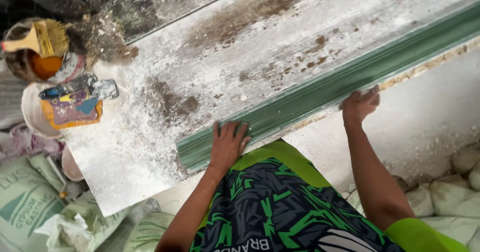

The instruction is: Cleaning a long mold and preparing a plaster mixture for manufacturing decorative gypsum cornices.

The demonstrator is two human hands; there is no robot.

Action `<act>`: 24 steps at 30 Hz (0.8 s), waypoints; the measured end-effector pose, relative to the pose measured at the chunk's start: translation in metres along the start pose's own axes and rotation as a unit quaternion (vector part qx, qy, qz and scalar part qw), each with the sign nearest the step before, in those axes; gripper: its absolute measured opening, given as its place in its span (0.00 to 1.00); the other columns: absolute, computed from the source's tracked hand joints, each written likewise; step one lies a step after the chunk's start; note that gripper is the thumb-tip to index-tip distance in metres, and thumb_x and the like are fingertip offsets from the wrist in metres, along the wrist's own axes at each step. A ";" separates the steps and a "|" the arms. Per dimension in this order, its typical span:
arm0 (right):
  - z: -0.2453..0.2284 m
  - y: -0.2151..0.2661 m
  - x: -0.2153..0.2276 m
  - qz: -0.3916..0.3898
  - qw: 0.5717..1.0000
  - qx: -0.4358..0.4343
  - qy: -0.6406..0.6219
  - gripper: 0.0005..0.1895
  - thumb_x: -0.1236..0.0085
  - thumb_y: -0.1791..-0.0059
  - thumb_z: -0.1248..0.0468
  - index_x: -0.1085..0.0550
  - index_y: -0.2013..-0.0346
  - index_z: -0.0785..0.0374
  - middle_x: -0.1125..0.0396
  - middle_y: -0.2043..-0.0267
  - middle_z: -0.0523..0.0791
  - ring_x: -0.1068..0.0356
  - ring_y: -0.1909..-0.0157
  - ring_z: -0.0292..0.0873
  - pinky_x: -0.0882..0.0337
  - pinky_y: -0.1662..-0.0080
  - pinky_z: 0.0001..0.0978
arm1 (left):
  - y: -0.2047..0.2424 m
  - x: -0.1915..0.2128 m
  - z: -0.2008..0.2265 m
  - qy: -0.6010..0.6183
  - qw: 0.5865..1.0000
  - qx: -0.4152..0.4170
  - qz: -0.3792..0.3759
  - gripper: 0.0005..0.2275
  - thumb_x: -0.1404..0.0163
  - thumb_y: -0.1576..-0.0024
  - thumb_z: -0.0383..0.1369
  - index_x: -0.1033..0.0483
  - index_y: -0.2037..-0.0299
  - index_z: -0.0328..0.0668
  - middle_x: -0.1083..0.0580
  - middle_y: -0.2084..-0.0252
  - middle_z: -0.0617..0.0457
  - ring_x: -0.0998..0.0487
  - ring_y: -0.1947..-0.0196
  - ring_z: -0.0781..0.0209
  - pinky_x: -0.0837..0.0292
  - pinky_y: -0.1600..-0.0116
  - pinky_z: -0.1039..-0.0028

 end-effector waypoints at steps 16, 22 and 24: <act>-0.169 -0.036 -0.049 -0.111 0.938 0.326 -0.042 0.21 0.54 0.44 0.71 0.36 0.34 0.69 0.43 0.32 0.57 0.46 0.31 0.61 0.45 0.34 0.53 | -0.004 -0.007 -0.084 -0.002 0.968 0.189 0.168 0.14 0.50 0.50 0.22 0.24 0.54 0.45 0.25 0.51 0.50 0.27 0.49 0.48 0.37 0.42 0.54; -0.205 -0.055 -0.108 -0.244 0.914 0.284 -0.156 0.17 0.54 0.42 0.66 0.32 0.39 0.68 0.32 0.49 0.51 0.32 0.50 0.46 0.31 0.50 0.38 | -0.068 0.062 -0.152 -0.185 0.891 0.313 0.271 0.13 0.49 0.44 0.28 0.24 0.49 0.36 0.25 0.47 0.37 0.29 0.43 0.39 0.37 0.42 0.50; -0.199 -0.056 -0.136 -0.306 0.917 0.225 -0.123 0.12 0.49 0.41 0.60 0.28 0.49 0.67 0.29 0.66 0.48 0.32 0.64 0.41 0.30 0.60 0.34 | -0.102 0.045 -0.183 -0.069 0.934 0.294 0.192 0.11 0.53 0.39 0.28 0.25 0.47 0.42 0.24 0.45 0.43 0.27 0.40 0.42 0.33 0.37 0.53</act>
Point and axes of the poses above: each hand's wrist, its own y-axis away from the middle knuckle, its own x-axis out of the back of the hand, z = x × y, the point moved 1 cm from there along -y, towards the middle knuckle
